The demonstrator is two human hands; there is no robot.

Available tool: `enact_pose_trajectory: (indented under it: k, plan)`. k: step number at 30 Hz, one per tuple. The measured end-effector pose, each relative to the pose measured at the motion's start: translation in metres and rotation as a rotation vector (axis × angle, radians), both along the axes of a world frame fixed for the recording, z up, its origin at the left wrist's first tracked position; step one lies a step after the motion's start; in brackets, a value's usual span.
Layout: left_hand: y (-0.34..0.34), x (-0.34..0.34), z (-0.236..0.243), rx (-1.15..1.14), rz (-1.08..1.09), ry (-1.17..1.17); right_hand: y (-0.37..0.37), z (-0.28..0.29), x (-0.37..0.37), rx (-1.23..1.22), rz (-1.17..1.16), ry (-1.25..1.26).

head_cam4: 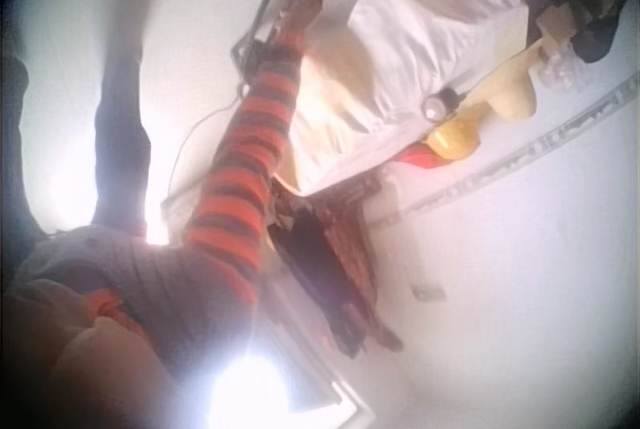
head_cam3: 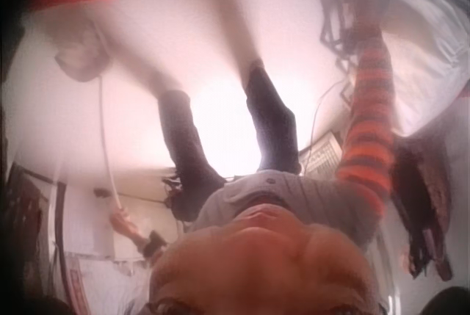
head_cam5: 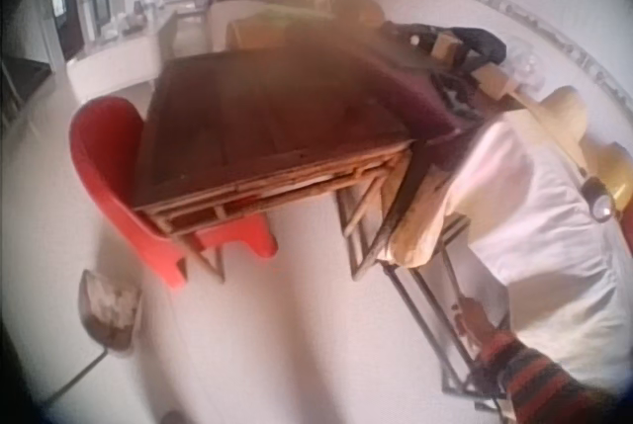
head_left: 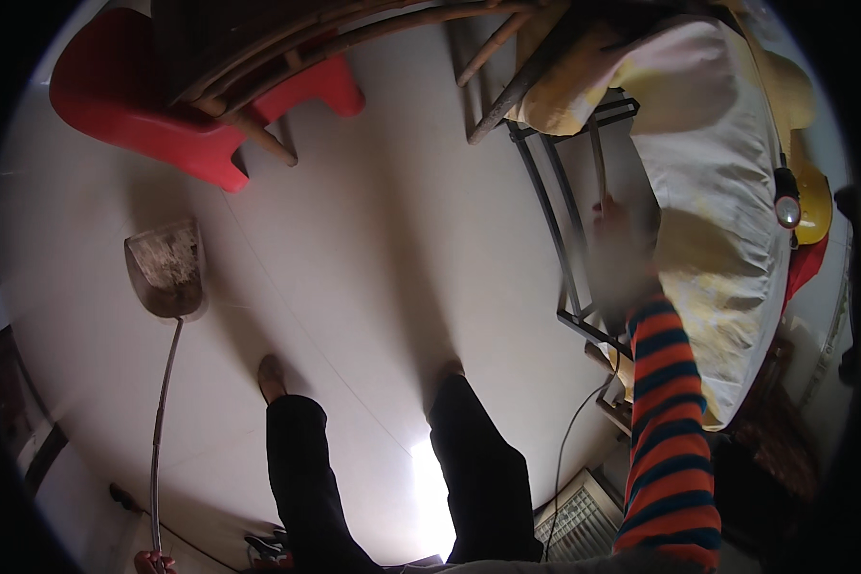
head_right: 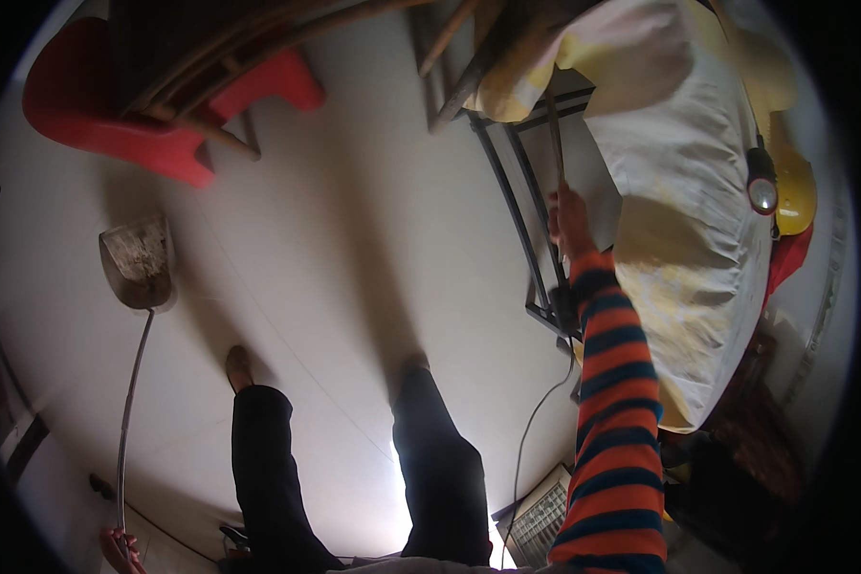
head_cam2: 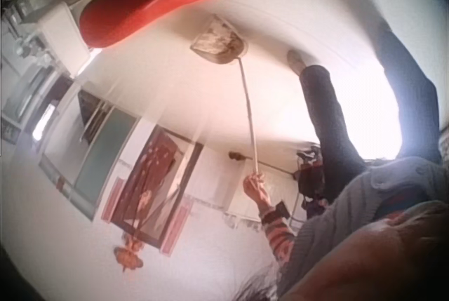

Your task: The person wipes a wooden table with a cloth, then retrieves a broom and dustpan. They sweep the tiled floor inside the house and the concrete area outside, collecting debris into the dustpan and moving a red stool to access the area.

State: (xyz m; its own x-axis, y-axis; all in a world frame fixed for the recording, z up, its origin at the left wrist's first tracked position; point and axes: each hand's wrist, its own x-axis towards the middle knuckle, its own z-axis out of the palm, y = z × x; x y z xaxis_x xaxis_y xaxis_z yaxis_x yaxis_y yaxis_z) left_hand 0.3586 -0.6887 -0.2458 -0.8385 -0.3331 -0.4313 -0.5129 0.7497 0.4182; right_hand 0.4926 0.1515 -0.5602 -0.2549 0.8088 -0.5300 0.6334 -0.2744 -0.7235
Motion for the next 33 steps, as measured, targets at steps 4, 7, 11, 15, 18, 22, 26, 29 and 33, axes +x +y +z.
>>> enact_pose_trajectory:
  k: [4,7,11,15,18,22,26,29,33]
  plan:
    - [0.017,0.003,0.001,-0.122,-0.457,0.034,0.044,-0.010,-0.061,-0.253,0.022,-0.030]
    - [0.030,0.008,0.002,-0.214,-0.577,0.076,0.069,-0.027,-0.037,0.000,0.426,-0.230]
    - [0.039,0.014,0.003,-0.099,-0.165,0.044,0.071,-0.038,0.071,0.396,0.789,-0.450]
    - [0.027,0.008,0.001,-0.087,-0.203,0.063,0.017,0.047,0.150,0.640,1.017,-0.568]
    - [0.013,0.003,-0.001,-0.125,-0.301,0.049,-0.020,0.150,0.154,-0.215,0.277,-0.630]
    - [0.005,0.001,-0.002,0.203,0.238,0.081,-0.054,0.204,0.137,-0.388,0.085,-0.484]
    - [0.013,-0.004,0.001,0.133,0.110,0.005,-0.047,0.146,0.103,-0.170,0.212,-0.374]
    - [0.020,-0.006,0.005,-0.037,-0.106,-0.003,-0.012,0.086,0.054,-0.085,0.288,-0.321]
    - [0.022,-0.009,0.011,-0.023,-0.115,-0.019,0.018,0.029,0.003,-0.113,0.190,-0.401]
